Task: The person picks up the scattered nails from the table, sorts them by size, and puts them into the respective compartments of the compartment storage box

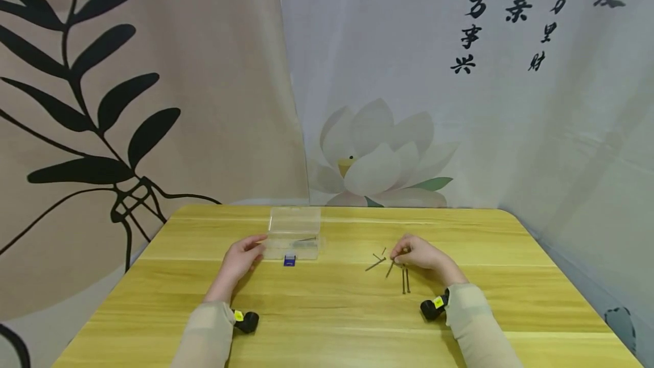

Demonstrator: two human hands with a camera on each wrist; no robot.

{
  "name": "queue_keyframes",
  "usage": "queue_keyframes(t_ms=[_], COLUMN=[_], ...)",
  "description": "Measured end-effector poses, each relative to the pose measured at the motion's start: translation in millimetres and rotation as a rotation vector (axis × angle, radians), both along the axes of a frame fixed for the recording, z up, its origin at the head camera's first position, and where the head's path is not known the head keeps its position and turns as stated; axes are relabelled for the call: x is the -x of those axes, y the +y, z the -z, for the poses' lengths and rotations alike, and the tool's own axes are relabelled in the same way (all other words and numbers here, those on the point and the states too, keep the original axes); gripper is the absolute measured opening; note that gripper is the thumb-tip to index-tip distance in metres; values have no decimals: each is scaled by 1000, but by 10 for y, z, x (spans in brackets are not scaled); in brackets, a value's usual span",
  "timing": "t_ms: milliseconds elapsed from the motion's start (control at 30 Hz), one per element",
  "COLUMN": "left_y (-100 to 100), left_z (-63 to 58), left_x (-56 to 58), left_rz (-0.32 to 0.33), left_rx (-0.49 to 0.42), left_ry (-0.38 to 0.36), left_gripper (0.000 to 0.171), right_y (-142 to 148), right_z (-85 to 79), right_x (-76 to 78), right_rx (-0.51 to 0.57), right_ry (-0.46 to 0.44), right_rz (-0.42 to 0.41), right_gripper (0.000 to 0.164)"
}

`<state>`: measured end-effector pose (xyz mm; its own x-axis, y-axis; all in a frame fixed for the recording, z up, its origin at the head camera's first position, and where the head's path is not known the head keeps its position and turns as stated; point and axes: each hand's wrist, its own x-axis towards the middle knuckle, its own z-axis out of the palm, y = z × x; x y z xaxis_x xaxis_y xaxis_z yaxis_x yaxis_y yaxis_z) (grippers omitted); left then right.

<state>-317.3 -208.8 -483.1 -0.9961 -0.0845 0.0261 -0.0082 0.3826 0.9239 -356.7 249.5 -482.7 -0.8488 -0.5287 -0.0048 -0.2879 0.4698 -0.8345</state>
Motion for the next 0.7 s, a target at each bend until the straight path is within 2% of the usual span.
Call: queue_keyframes(t_ms=[100, 333, 467, 700], left_y=[-10, -28, -26, -22], left_z=[3, 44, 41, 34], left_x=[0, -12, 3, 20], left_rz=[0, -10, -16, -10], left_rx=[-3, -3, -8, -11], left_ry=[3, -13, -8, 1], left_gripper=[34, 33, 33, 33], right_y=[3, 25, 24, 32], right_z=[-33, -49, -51, -14], right_x=[-17, -47, -25, 32], right_rx=[-49, -102, -123, -91], right_ry=[33, 32, 46, 60], right_rz=[-7, -68, -55, -30], right_gripper=[6, 14, 14, 13])
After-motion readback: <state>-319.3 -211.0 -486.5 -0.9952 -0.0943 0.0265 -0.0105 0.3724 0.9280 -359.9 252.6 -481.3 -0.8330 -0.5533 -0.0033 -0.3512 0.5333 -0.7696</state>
